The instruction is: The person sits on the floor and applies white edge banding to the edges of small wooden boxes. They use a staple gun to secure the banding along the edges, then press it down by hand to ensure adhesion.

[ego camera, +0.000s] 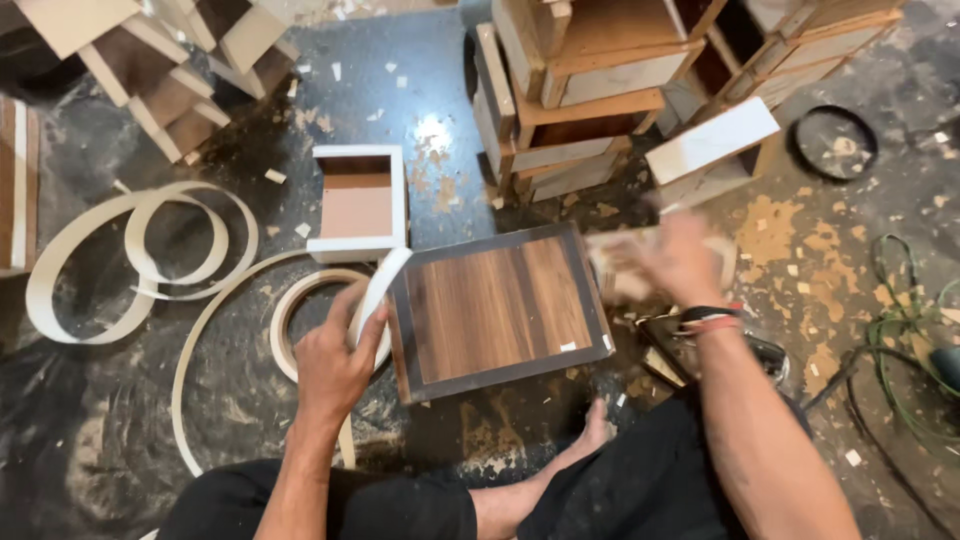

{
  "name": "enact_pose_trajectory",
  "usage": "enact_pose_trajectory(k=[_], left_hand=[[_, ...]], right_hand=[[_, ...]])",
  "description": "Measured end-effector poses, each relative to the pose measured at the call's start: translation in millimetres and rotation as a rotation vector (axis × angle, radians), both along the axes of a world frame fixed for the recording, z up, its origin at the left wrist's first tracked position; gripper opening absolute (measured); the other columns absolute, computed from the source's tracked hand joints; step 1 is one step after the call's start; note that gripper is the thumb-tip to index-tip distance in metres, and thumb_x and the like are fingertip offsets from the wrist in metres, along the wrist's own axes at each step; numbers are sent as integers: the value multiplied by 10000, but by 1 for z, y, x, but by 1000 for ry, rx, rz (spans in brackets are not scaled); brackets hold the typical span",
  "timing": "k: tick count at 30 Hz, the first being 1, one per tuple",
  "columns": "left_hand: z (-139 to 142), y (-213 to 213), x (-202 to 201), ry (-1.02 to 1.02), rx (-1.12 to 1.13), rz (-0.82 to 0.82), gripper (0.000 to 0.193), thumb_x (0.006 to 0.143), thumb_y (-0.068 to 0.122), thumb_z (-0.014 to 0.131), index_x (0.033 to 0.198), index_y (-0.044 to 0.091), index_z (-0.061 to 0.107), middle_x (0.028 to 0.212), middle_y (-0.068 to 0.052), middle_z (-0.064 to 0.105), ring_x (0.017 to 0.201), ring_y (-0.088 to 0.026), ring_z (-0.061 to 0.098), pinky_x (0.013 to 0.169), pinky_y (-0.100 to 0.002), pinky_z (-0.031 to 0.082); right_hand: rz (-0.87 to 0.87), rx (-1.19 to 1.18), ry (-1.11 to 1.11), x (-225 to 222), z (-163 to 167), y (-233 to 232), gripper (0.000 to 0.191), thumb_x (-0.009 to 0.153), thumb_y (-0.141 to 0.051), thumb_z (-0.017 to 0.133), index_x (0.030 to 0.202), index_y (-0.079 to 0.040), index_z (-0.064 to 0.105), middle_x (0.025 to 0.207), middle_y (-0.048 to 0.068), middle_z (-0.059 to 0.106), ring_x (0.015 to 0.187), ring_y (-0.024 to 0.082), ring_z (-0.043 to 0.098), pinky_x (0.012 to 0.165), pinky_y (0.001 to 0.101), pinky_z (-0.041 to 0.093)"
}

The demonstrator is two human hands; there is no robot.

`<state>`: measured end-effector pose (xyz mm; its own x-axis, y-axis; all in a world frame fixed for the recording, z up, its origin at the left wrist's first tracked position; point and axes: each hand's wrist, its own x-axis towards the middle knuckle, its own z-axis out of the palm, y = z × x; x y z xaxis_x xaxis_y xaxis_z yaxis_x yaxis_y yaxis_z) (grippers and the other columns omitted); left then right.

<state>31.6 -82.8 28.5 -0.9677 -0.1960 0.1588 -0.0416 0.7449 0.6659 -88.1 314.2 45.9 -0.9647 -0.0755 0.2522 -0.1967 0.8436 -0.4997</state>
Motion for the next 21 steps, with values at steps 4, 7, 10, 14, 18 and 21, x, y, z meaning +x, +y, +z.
enact_pose_trajectory(k=[4,7,10,14,18,21], left_hand=[[0,2,8,110,30,-92,407,1007,445,600,1266,138,669,738,-156,733,663,-337,732,586,-454,532],[-1,2,10,63,24,-100,416,1000,452,583,1282,155,660,736,-143,747,685,-325,757,604,-448,558],[-2,3,8,17,13,-97,420,991,451,582,1295,172,661,736,-142,750,681,-327,759,610,-454,558],[-3,9,5,-32,29,-120,425,979,455,584,1299,185,659,737,-135,760,673,-323,761,610,-454,554],[-2,13,5,39,10,-149,412,986,442,599,1288,168,663,801,-146,768,713,-336,761,619,-454,560],[0,11,8,17,25,-120,413,979,427,608,1292,163,665,805,-156,768,727,-352,756,632,-465,552]], right_hand=[[43,200,-557,5,-13,-26,551,904,-554,608,1241,-132,716,1135,117,768,1047,332,719,925,445,556],[-11,162,-480,5,-13,-28,522,949,-540,562,1243,-151,749,1156,127,761,1050,343,715,954,431,538],[-16,280,-691,6,-6,-28,507,920,-545,586,1208,-172,775,1121,101,786,1040,313,751,948,415,563],[2,327,-699,11,-7,-36,511,837,-453,686,1259,-165,706,1134,88,770,1062,299,730,918,421,563],[13,425,-612,14,-12,-45,402,908,-373,647,1227,-143,732,1097,135,768,1023,345,730,882,462,563],[-144,259,-512,10,-13,-39,447,871,-336,658,1264,-128,697,1060,144,754,959,342,742,828,462,573]])
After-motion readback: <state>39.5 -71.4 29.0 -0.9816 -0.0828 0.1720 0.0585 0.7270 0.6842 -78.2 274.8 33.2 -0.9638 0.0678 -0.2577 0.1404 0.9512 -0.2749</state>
